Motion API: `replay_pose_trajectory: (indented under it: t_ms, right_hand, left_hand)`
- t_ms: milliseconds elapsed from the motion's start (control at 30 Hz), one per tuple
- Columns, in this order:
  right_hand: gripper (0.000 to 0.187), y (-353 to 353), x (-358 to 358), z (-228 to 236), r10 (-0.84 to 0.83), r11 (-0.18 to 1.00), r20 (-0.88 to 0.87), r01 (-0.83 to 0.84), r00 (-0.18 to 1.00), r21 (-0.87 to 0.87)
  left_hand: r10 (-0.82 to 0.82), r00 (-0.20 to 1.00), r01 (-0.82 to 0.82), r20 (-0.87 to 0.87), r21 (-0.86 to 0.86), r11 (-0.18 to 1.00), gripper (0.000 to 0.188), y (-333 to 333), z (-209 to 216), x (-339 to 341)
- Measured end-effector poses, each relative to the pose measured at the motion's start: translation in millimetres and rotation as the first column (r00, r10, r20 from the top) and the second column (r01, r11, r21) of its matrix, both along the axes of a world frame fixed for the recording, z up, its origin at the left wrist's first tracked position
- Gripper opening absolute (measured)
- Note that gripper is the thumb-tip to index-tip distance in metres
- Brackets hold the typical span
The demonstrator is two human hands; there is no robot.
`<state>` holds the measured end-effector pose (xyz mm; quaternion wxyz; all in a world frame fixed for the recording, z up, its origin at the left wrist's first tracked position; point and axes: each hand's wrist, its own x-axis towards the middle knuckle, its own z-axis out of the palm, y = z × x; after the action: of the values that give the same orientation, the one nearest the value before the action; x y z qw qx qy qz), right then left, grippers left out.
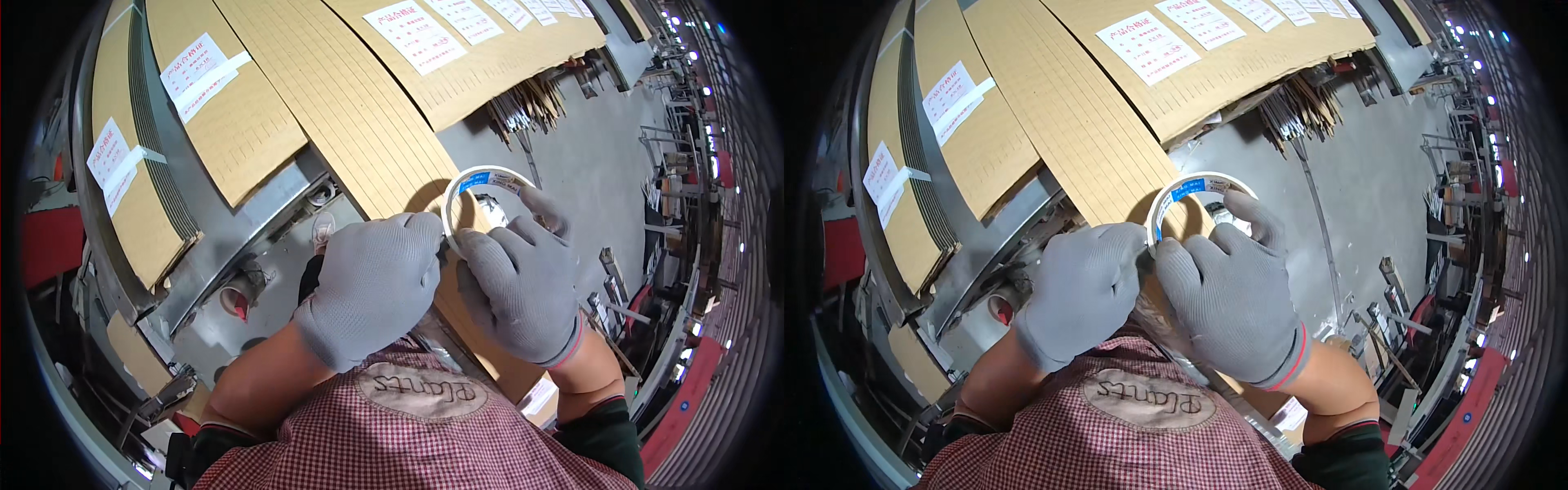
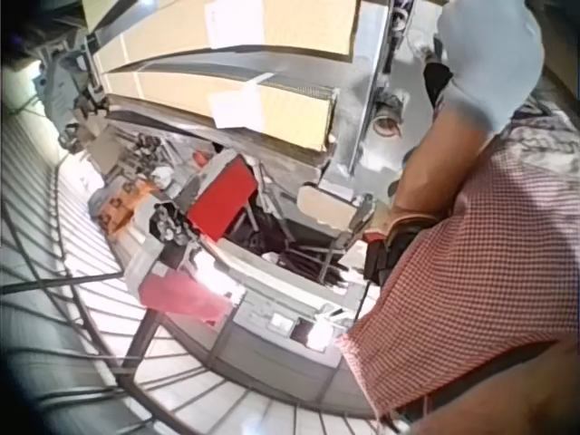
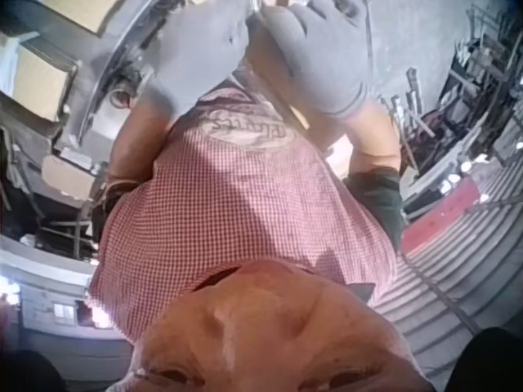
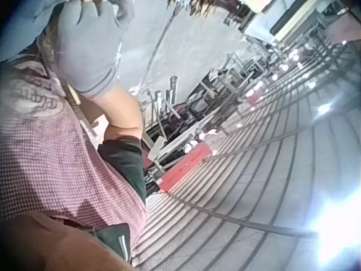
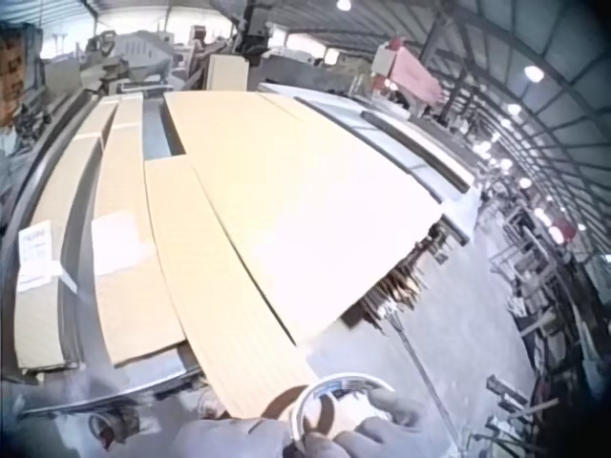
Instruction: Applying product labels to boards and using a manual tape dispenser to wrap or secure them in a factory.
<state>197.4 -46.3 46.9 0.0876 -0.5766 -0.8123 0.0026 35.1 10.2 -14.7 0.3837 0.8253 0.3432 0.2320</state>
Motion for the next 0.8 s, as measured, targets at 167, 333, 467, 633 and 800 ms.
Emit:
replay_pose_trajectory:
  t_ms: [167, 333, 467, 633, 800]
  right_hand:
    - [0.016, -12.0, 17.5, 10.8, 0.076, 0.991, -0.209, -0.097, 0.975, -0.092]
    - [0.011, -1.3, 25.9, 28.2, 0.283, 0.824, -0.359, -0.417, 0.89, -0.384]
    - [0.014, 50.5, 98.2, 2.2, 0.035, 0.898, -0.068, -0.061, 0.997, -0.435]
    - [0.022, 73.8, 122.0, -140.7, -0.391, 0.486, -0.528, -0.318, 0.754, -0.814]
    - [0.049, 46.8, 58.7, -98.4, -0.552, 0.82, -0.701, 0.14, 0.452, -0.555]
  left_hand:
    - [-0.147, 0.921, 0.305, 0.36, -0.436, 0.847, 0.008, -3.1, 3.5, -11.1]
    - [-0.246, 0.885, 0.317, 0.396, -0.124, 0.94, 0.02, -21.6, 6.5, -27.0]
    - [-0.134, 0.987, 0.136, 0.09, -0.015, 0.991, 0.02, -22.4, -43.4, -74.5]
    - [0.237, 0.81, 0.25, 0.537, -0.681, 0.689, 0.027, -10.8, -161.4, -6.3]
    - [-0.072, 0.875, 0.3, 0.478, -0.42, 0.856, 0.04, -7.0, -219.4, -7.0]
